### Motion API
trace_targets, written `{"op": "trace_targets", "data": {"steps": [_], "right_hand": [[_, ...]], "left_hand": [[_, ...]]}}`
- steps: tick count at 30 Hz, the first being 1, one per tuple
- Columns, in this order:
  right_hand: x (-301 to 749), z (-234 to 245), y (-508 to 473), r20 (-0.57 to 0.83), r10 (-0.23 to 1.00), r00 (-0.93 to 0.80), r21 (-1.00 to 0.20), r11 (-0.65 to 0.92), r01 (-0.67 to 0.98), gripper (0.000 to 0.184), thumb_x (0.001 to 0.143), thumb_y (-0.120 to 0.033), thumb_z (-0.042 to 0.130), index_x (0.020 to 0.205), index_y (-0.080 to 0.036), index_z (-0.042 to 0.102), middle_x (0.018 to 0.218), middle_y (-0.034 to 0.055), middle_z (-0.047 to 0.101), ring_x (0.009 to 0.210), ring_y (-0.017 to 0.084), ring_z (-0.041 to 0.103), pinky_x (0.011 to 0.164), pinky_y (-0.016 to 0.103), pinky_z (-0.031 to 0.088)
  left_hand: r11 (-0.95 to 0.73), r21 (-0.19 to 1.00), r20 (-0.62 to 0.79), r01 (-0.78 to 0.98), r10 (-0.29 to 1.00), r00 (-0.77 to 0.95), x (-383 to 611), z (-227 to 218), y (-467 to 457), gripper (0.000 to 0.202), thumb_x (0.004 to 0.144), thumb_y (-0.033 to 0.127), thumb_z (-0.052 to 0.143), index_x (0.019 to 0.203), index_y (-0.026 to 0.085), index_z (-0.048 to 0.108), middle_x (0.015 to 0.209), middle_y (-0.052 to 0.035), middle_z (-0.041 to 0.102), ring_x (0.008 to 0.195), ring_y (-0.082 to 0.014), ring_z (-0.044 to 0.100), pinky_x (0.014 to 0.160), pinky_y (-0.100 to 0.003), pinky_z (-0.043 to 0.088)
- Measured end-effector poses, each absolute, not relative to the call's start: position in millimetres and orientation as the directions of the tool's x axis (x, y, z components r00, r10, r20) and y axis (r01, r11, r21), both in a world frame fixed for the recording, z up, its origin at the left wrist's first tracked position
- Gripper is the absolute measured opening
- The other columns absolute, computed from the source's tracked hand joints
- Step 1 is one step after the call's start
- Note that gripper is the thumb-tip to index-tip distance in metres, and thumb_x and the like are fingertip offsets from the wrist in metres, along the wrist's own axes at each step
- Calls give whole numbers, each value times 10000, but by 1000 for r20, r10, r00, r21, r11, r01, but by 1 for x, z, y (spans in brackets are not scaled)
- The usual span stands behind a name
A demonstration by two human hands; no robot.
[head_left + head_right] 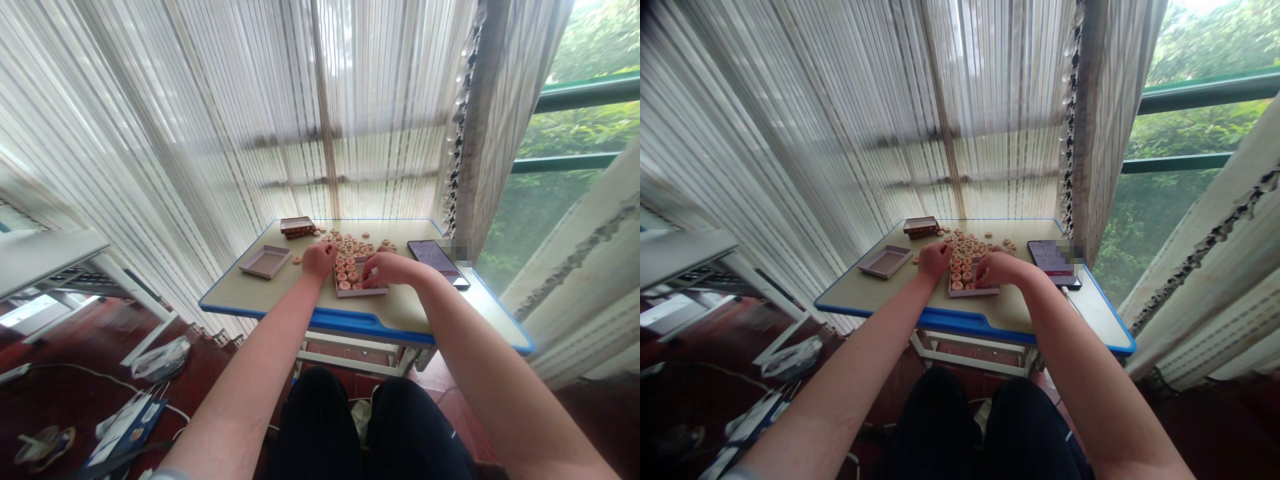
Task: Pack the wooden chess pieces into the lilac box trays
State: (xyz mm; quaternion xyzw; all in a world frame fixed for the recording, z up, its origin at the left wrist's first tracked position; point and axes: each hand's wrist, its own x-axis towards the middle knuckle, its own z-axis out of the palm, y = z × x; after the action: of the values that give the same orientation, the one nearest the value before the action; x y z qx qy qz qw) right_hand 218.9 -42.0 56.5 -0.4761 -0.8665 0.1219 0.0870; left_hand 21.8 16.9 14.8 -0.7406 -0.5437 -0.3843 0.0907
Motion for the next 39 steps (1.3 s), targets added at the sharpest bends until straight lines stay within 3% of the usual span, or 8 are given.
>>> {"op": "trace_targets", "data": {"steps": [9, 27, 34, 39], "right_hand": [[212, 59, -46, -14, 837, -547, -306, 517, 800, 222, 670, -435, 657, 774, -252, 729, 825, 19, 668, 796, 197, 567, 698, 278, 408], [217, 55, -41, 6, 871, -492, -289, 473, 833, 272, 644, -474, 684, 825, -273, 715, 858, 22, 651, 856, 216, 538, 743, 291, 404], [203, 65, -53, 203, 787, -582, -332, 615, 715, 181, 735, -374, 626, 829, -262, 733, 934, 33, 613, 947, 207, 496, 920, 324, 330], [191, 57, -54, 330, 729, -600, -333, 684, 649, 161, 713, -354, 665, 813, -259, 748, 950, 42, 609, 948, 206, 490, 923, 322, 331]], "left_hand": [[-396, 310, 654, 864, 748, 108, 22, 14, 17, 420, 873, 417, 389, 630, 181, 638, 646, -48, 626, 609, -148, 516, 591, -267, 301], [-399, 307, 655, 864, 747, 112, 22, 14, 17, 408, 863, 396, 406, 590, 173, 612, 631, -55, 615, 596, -146, 496, 579, -275, 278], [-403, 290, 662, 868, 740, 122, 23, 13, 19, 413, 871, 387, 389, 599, 179, 621, 645, -52, 625, 600, -146, 501, 585, -274, 286], [-414, 288, 669, 863, 732, 128, 23, 12, 20, 421, 868, 389, 390, 577, 178, 608, 626, -49, 623, 585, -142, 490, 580, -275, 278]]}}
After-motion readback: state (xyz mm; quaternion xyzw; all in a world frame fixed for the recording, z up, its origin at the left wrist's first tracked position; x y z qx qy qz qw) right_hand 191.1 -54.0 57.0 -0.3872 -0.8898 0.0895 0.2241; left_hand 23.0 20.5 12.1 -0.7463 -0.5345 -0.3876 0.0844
